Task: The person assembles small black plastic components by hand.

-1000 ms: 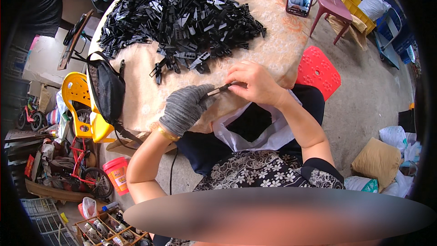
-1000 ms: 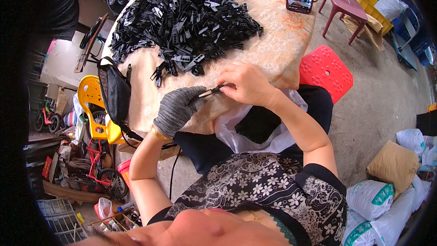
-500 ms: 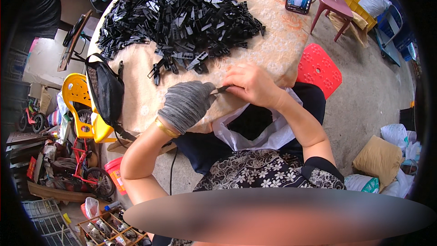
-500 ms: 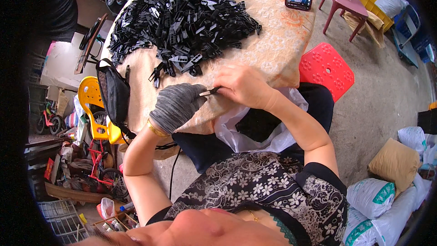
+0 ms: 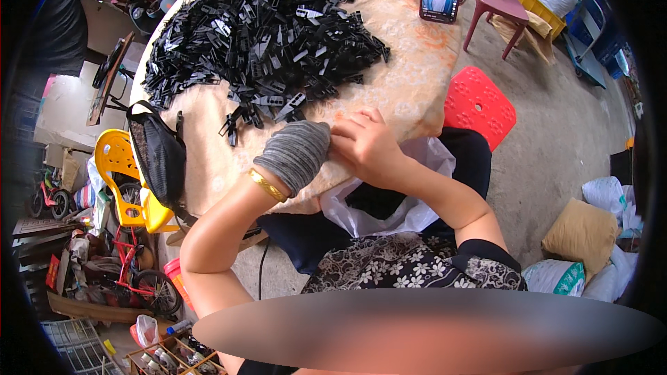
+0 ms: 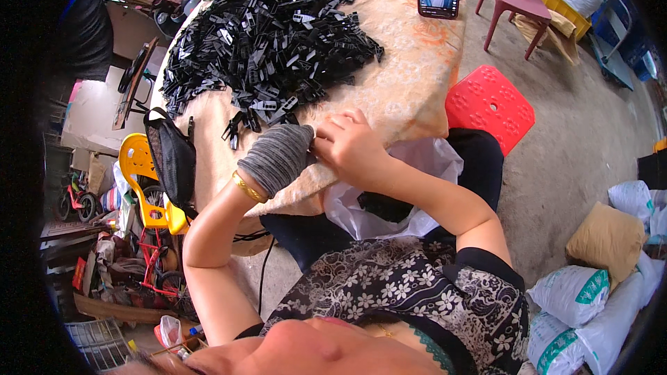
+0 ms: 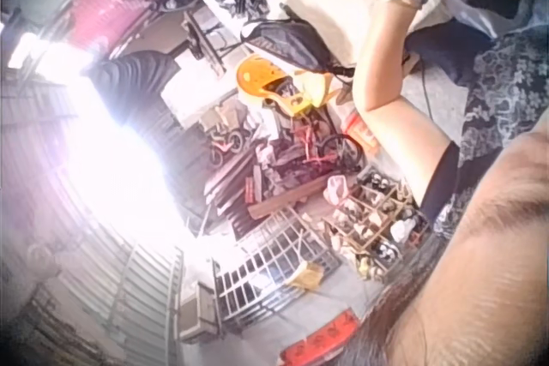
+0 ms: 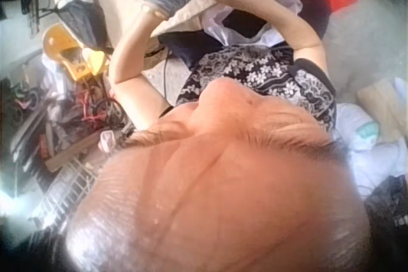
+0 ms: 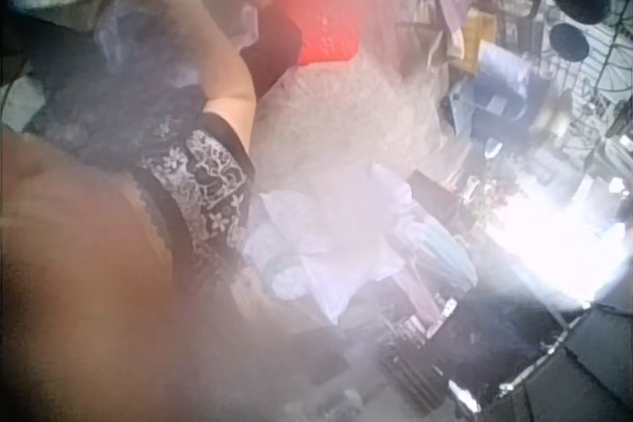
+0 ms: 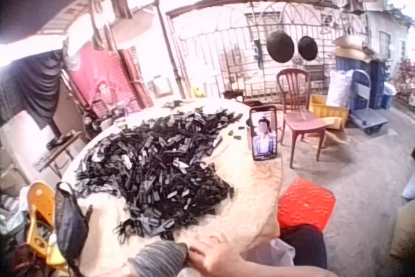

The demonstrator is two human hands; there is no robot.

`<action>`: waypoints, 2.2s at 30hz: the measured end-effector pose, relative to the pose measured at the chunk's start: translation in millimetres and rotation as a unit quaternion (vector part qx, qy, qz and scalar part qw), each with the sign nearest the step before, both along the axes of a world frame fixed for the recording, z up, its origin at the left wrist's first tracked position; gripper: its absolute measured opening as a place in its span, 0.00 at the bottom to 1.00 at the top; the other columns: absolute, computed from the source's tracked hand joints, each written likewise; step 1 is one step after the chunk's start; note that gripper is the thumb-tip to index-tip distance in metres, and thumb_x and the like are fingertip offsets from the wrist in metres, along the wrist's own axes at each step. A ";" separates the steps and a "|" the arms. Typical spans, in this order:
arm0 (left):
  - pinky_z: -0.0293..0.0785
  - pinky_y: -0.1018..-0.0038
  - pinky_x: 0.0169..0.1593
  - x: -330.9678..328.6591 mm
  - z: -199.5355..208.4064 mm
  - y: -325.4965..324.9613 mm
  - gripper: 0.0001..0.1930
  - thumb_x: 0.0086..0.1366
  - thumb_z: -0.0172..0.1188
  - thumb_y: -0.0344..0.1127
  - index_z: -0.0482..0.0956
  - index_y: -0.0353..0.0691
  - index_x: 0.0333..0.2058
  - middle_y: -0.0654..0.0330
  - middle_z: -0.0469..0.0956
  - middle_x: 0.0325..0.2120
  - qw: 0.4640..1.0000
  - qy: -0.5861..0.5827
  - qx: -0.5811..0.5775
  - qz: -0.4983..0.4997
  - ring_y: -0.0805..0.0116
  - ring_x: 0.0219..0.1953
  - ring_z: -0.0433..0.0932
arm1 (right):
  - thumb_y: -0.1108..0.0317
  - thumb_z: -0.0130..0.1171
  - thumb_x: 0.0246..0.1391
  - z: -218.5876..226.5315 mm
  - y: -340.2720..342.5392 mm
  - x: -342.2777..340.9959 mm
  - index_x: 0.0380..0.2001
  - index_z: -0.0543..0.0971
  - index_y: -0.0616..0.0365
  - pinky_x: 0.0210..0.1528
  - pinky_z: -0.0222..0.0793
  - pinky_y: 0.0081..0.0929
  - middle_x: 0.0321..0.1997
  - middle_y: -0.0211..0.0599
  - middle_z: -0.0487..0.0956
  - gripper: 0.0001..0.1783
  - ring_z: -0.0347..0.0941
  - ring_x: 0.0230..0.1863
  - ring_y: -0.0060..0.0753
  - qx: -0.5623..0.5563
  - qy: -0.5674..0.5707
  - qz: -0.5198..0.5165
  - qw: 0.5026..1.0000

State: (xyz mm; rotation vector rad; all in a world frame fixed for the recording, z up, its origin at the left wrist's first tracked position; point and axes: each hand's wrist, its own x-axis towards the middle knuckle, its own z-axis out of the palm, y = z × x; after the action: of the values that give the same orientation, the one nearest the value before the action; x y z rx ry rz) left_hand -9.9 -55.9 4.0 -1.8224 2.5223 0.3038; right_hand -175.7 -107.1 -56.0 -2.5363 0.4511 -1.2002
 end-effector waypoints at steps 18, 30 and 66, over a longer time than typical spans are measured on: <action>0.73 0.64 0.32 7.6 -8.3 6.9 0.23 0.50 0.66 0.41 0.74 0.38 0.43 0.51 0.77 0.22 0.989 0.125 0.001 0.079 0.56 0.27 0.78 | 0.70 0.60 0.43 2.1 -19.5 -6.1 0.27 0.77 0.55 0.47 0.58 0.35 0.30 0.31 0.75 0.05 0.71 0.39 0.37 0.133 0.029 0.137 0.981; 0.73 0.63 0.35 -4.3 11.9 43.3 0.35 0.51 0.63 0.56 0.67 0.45 0.55 0.50 0.78 0.33 0.972 0.102 -0.185 0.101 0.53 0.32 0.78 | 0.68 0.65 0.40 12.2 -17.2 -34.0 0.29 0.79 0.57 0.45 0.63 0.34 0.25 0.34 0.78 0.10 0.72 0.33 0.37 0.164 0.038 0.228 0.959; 0.74 0.72 0.32 24.1 -16.7 53.1 0.15 0.56 0.61 0.31 0.75 0.40 0.43 0.53 0.78 0.26 0.938 0.186 -0.191 0.223 0.65 0.26 0.78 | 0.71 0.51 0.44 20.1 -58.0 53.0 0.23 0.73 0.54 0.37 0.64 0.29 0.29 0.32 0.69 0.02 0.67 0.37 0.34 -0.151 0.156 -0.113 0.970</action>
State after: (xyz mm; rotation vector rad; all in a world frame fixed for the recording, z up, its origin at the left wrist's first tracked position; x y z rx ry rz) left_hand 14.2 -2.8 -12.7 -2.7325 2.4881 0.1826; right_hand -122.6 -165.1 -35.9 -3.0248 0.6923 -1.0059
